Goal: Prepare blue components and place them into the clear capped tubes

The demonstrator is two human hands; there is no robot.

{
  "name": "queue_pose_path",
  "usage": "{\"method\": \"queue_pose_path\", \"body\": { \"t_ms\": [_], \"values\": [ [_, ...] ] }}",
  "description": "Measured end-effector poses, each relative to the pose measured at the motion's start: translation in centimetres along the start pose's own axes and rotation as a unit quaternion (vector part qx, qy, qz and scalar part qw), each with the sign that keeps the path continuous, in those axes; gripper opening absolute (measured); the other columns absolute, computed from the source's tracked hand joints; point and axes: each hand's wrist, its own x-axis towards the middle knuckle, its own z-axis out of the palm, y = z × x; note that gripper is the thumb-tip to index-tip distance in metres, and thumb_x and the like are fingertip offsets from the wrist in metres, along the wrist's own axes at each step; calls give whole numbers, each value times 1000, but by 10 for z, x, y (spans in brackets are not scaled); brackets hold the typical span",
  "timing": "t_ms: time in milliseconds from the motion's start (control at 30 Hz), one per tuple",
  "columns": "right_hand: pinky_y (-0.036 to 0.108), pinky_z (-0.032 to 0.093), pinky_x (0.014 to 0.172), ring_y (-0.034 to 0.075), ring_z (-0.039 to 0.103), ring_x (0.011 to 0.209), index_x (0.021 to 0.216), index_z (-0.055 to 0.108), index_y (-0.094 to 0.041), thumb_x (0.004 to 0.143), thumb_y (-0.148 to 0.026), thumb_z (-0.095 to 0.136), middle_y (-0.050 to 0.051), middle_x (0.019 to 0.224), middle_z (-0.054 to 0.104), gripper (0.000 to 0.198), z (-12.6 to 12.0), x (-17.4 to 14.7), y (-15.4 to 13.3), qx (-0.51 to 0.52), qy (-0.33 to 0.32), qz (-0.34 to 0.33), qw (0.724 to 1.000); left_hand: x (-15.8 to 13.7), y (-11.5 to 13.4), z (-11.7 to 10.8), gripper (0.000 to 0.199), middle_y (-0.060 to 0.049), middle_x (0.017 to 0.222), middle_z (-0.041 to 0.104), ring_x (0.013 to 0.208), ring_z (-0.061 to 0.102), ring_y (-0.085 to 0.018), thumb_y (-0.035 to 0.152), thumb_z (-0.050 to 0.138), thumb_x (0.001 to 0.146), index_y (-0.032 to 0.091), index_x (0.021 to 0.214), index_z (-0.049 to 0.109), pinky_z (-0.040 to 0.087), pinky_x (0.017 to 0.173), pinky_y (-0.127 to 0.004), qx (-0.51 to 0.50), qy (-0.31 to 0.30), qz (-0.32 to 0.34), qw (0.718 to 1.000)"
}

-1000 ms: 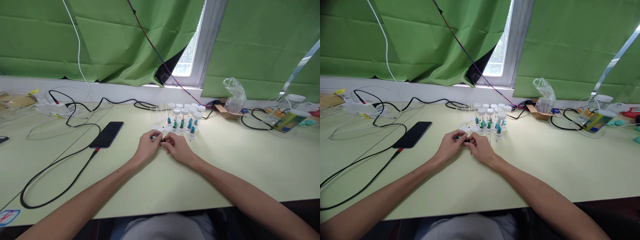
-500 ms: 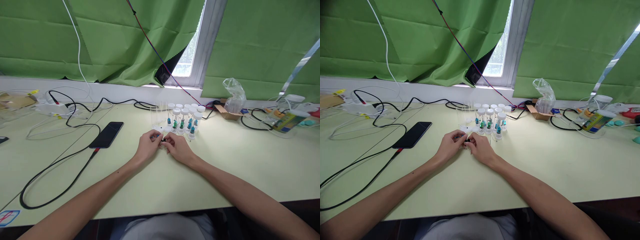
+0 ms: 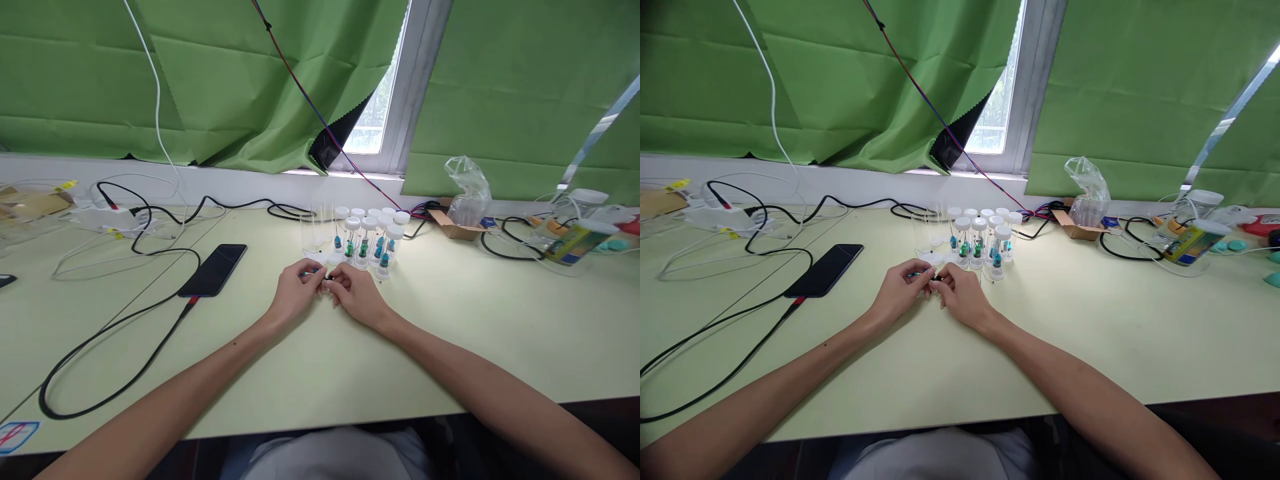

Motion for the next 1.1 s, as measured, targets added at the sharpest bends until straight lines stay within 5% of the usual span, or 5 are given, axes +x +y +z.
{"method": "queue_pose_path", "body": {
  "t_ms": [467, 900, 1100],
  "values": [
    [25, 51, 44, 13, 63, 47, 74, 53, -18, 72, -55, 74, -1, 61, 63, 43, 3, 6, 0, 228, -4, 136, 964, -1, 1, 1, 28, -1, 63, 64, 58, 59, -16, 47, 66, 80, 19, 81, 63, 47, 59, -28, -25, -1, 8, 1000],
    [20, 44, 48, 8, 56, 51, 69, 56, -15, 62, -42, 86, 0, 63, 64, 41, 1, 9, 3, 395, -1, 235, 888, -1, 2, 1, 25, -1, 66, 62, 57, 55, -13, 42, 64, 82, 17, 84, 65, 45, 57, -26, -34, -8, 29, 999],
    [18, 46, 48, 7, 57, 50, 69, 58, -14, 63, -43, 85, 0, 63, 64, 40, -1, 10, 3, 399, 1, 236, 886, 1, 2, 0, 27, -2, 72, 65, 60, 55, -13, 42, 64, 83, 15, 83, 68, 47, 60, -27, -47, -22, 42, 998]
  ]
}}
